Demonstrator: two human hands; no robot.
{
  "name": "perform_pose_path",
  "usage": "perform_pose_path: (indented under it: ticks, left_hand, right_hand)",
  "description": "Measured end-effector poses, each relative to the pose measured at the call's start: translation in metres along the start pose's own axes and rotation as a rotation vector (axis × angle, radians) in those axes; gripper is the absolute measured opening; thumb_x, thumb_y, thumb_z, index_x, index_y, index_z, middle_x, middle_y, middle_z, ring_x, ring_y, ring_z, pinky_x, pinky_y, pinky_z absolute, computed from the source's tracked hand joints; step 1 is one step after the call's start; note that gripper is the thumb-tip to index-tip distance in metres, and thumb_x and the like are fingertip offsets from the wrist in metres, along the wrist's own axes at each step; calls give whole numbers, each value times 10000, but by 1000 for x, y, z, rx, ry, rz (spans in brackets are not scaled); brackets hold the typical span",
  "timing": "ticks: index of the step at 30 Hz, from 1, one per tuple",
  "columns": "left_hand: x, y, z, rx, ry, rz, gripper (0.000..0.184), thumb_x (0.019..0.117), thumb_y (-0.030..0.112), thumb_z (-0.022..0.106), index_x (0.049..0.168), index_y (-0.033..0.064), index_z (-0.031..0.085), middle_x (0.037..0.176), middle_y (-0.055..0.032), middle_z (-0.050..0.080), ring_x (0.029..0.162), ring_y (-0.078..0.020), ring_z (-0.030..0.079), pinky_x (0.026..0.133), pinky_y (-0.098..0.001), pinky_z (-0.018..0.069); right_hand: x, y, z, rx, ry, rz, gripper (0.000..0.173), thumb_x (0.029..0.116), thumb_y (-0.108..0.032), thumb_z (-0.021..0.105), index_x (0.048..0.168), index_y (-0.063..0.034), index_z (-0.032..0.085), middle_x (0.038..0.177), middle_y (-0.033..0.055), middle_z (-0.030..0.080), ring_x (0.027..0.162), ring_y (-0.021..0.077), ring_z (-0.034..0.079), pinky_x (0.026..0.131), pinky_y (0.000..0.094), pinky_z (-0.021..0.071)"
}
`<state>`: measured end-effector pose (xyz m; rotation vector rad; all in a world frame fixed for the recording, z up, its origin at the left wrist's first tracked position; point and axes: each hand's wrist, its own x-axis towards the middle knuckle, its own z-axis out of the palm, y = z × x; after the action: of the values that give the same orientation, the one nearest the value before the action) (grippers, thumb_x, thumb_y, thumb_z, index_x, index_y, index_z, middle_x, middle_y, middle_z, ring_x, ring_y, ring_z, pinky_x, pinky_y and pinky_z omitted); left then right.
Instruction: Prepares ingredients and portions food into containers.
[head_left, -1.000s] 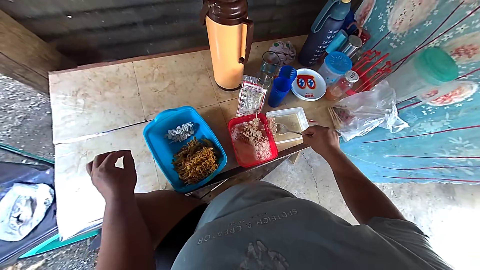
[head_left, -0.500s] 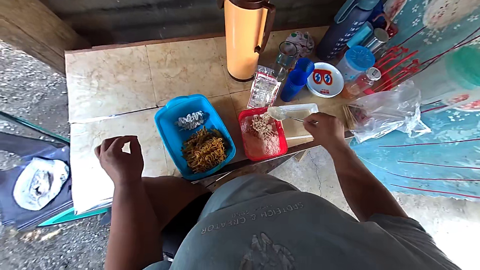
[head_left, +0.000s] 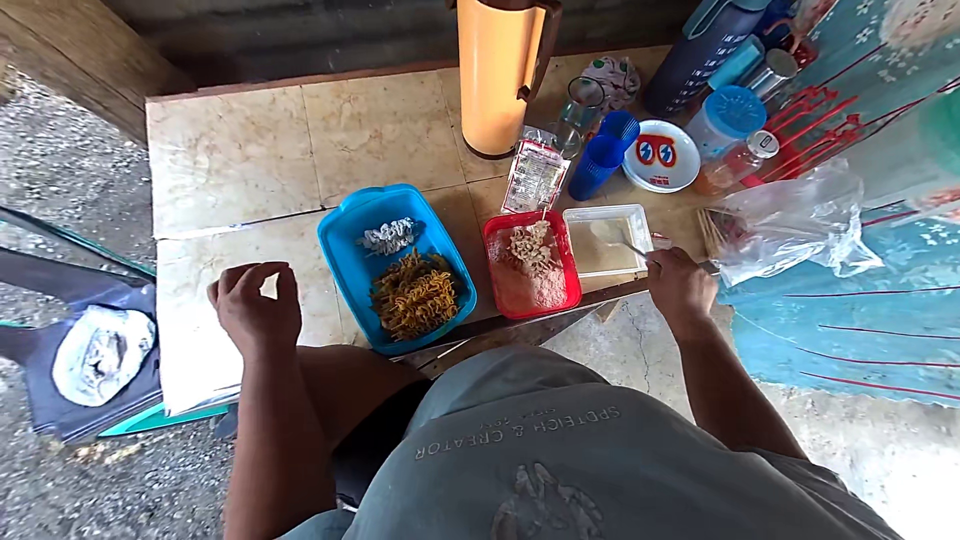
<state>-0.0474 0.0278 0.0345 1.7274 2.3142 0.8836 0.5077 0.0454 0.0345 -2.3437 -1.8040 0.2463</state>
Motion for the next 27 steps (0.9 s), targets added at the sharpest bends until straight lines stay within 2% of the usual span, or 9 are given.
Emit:
perform_pose_path:
  ticks: [2, 6, 8, 11, 13, 17, 22, 25, 27]
  left_hand:
    - [-3, 11, -8, 1, -50, 32, 307, 1028, 208, 588, 1192, -23, 706, 1266, -306, 631, 1279, -507, 524, 1077, -640, 393]
    - [-19, 31, -6, 16, -158, 129, 267, 1016, 189, 631, 1173, -5, 726, 1228, -275, 656, 1242, -498, 550, 1038, -663, 420]
    - [-26, 37, -3, 17, -202, 159, 241, 1001, 161, 648, 1156, -1, 737, 1202, -264, 669, 1219, -493, 563, 1013, -671, 429]
    - [-31, 40, -1, 43, -253, 170, 197, 986, 118, 668, 1126, 6, 751, 1171, -240, 683, 1197, -461, 587, 998, -641, 457]
    - [-32, 45, -3, 53, -297, 158, 172, 977, 102, 676, 1104, 28, 765, 1170, -215, 690, 1200, -436, 589, 994, -633, 459]
    - [-33, 52, -4, 81, -374, 186, 147, 978, 98, 667, 1055, 49, 782, 1160, -179, 703, 1203, -396, 601, 999, -604, 474]
    - [-38, 62, 2, 76, -437, 239, 114, 964, 101, 692, 1006, 59, 789, 1098, -149, 710, 1170, -372, 612, 977, -588, 484]
    - [-45, 66, 7, 61, -455, 280, 88, 929, 98, 731, 984, 62, 788, 1071, -142, 713, 1147, -364, 621, 951, -585, 497]
    - [-47, 66, 11, 72, -475, 285, 111, 933, 114, 734, 1019, 66, 786, 1100, -142, 708, 1168, -364, 612, 965, -581, 490]
  right_hand:
    - [-3, 1, 3, -126, -34, 16, 252, 1058, -141, 546, 1216, -69, 729, 1242, 227, 692, 1059, 511, 674, 819, 740, 491]
    - [-8, 2, 12, -151, -37, 46, 327, 1046, -59, 512, 1298, -112, 715, 1263, 222, 677, 1145, 478, 647, 887, 693, 494]
    - [-8, 6, 19, -157, -40, 52, 377, 1028, -12, 510, 1337, -123, 694, 1293, 233, 651, 1211, 490, 605, 890, 693, 492]
    - [-4, 9, 28, -162, -131, 46, 428, 1001, 20, 528, 1385, -121, 655, 1387, 240, 591, 1318, 498, 519, 956, 703, 463]
    - [-3, 8, 33, -129, -144, 54, 434, 1006, 9, 511, 1393, -130, 651, 1420, 246, 574, 1297, 504, 545, 944, 711, 474]
    - [-3, -1, 32, -103, -178, 158, 482, 1037, -33, 456, 1501, -129, 547, 1498, 265, 496, 1172, 522, 623, 894, 716, 501]
    - [-4, 20, 35, 17, 13, 90, 429, 1045, -65, 419, 1415, -106, 633, 1444, 276, 544, 1178, 526, 615, 890, 714, 493]
    - [-5, 27, 37, 71, -7, 77, 398, 1071, -87, 411, 1400, -82, 635, 1436, 291, 542, 1217, 527, 593, 932, 705, 483]
    - [-6, 26, 39, 66, -6, 108, 400, 1058, -77, 426, 1393, -101, 643, 1441, 279, 543, 1225, 517, 595, 925, 708, 485]
